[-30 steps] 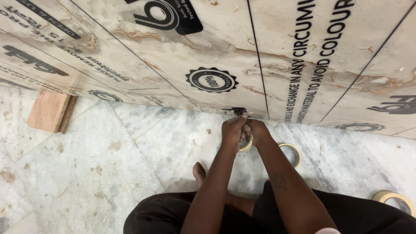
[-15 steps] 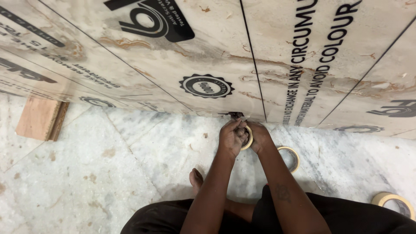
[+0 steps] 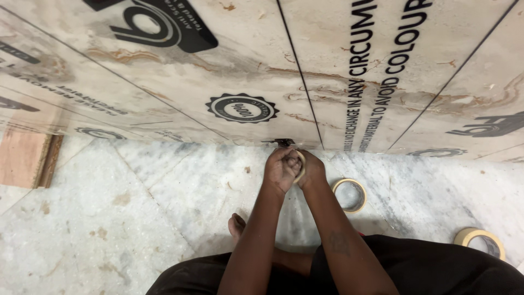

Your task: The person sits on the floor and applies masking tape along the bottom edge of a large, protective film-covered panel. They pull the tape from a roll, press it onto the seam between the panel and the floor, and smooth it down with their fingers.

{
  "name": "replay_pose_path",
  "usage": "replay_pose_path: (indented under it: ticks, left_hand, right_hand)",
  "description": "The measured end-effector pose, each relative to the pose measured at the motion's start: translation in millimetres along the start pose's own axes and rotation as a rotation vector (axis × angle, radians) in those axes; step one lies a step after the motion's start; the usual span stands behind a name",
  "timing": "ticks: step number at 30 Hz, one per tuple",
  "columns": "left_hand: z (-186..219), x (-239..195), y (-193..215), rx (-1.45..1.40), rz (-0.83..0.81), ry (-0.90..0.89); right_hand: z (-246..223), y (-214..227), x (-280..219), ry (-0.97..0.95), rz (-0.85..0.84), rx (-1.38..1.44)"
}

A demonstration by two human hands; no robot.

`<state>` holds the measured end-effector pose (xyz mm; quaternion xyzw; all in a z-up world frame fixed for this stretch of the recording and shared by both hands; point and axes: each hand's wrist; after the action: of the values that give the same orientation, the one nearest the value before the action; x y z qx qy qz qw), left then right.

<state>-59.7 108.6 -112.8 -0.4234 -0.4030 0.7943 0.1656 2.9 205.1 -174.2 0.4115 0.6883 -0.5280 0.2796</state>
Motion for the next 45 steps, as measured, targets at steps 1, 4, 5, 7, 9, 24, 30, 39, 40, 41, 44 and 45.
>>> replay_pose_path:
  ticks: [1,4,5,7,9,24,30,39,40,41,44,45]
  left_hand:
    - [0,1,2,-0.018,-0.01,0.011]
    - [-5,9,6,-0.036,-0.043,0.052]
    - [-4,13,7,-0.02,-0.047,0.061]
    - [-5,16,7,0.002,-0.059,0.085]
    - [-3,12,9,0.019,-0.067,0.102]
    - [0,-15,-5,0.067,-0.124,-0.069]
    - [1,-24,-11,0.453,-0.08,-0.211]
    - [-6,-31,-38,0.547,0.043,-0.407]
    - [-6,-35,-40,0.531,0.035,-0.418]
    - [-8,-39,-43,0.515,0.026,-0.43]
    - [-9,-44,-46,0.545,0.073,-0.292]
    - [-9,-45,-43,0.566,0.101,-0.216]
  right_hand:
    - [1,3,-11,0.017,-0.041,0.055]
    - [8,20,-56,0.216,0.055,0.014]
    - [9,24,-71,0.303,0.126,-0.034]
    - [8,24,-100,0.359,0.159,-0.096]
    - [7,20,-128,0.386,0.128,-0.159]
    - [3,26,-193,0.282,0.054,-0.361]
    - [8,26,-196,0.283,0.034,-0.416]
    - [10,28,-193,0.296,0.011,-0.436]
    - [11,27,-192,0.306,0.001,-0.444]
    - [11,26,-193,0.316,-0.01,-0.451]
    - [10,23,-198,0.306,-0.012,-0.464]
    - [10,22,-201,0.308,-0.003,-0.461]
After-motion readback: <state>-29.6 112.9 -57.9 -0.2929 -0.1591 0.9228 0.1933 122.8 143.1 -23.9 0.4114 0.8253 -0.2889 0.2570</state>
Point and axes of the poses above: each hand's wrist, its own x-axis towards the middle knuckle, its own y-axis out of the back of the hand, z = x × y, and after that the axes turned 7 degrees about -y, right-handed
